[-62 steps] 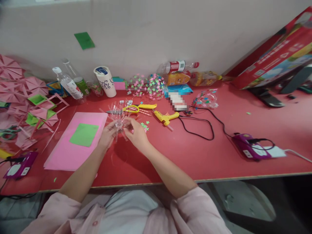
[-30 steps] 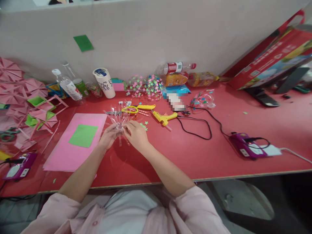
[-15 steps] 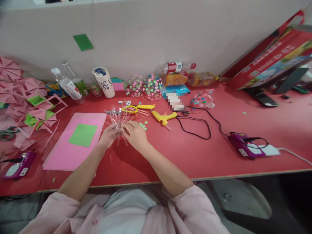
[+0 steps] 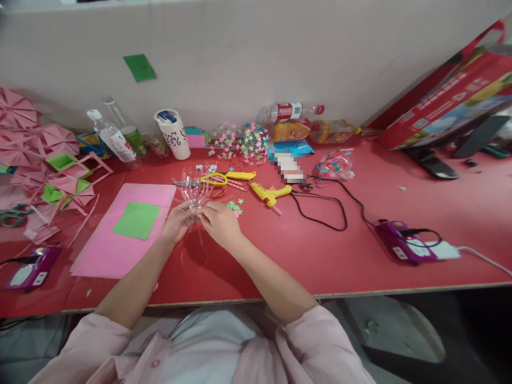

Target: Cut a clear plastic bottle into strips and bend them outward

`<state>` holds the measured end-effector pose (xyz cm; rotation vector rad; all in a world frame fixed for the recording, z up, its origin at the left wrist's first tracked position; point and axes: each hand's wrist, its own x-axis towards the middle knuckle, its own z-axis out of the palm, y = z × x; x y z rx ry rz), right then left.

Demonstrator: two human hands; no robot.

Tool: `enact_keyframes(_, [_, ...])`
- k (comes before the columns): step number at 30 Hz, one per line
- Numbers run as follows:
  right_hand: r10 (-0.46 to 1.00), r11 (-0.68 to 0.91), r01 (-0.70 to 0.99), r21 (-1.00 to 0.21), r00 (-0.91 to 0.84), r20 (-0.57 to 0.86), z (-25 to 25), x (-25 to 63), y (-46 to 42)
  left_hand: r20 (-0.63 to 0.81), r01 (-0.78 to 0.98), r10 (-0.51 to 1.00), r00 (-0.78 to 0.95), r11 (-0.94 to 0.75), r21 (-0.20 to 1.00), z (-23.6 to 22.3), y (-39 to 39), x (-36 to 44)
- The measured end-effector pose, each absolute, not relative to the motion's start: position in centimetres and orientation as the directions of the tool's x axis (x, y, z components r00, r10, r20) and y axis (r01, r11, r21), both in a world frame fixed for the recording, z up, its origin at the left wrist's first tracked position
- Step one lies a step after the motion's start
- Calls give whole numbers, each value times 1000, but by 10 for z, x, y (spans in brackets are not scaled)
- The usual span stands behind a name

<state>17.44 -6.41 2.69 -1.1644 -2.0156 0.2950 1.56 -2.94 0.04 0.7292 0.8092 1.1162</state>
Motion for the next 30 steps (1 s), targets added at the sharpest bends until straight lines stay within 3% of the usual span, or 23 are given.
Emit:
enact_keyframes(6, [814,537,610,-583,-192,549,36,176,-69,-184,-427,958,222,265,864,6,-30,16])
enact_keyframes(20, [789,574,581,-577,-203,580,41,175,-72,-166,-493,973,162,226,840,2,-27,15])
enact_keyframes(25, [810,540,521,-661,-106,577,49,179,-74,-176,-469,969,173,239,850,1,-26,14])
enact_keyframes(30, [883,422,458,-783,-12,469,49,182,-69,-178,-449,964,196,250,858,0,-25,13])
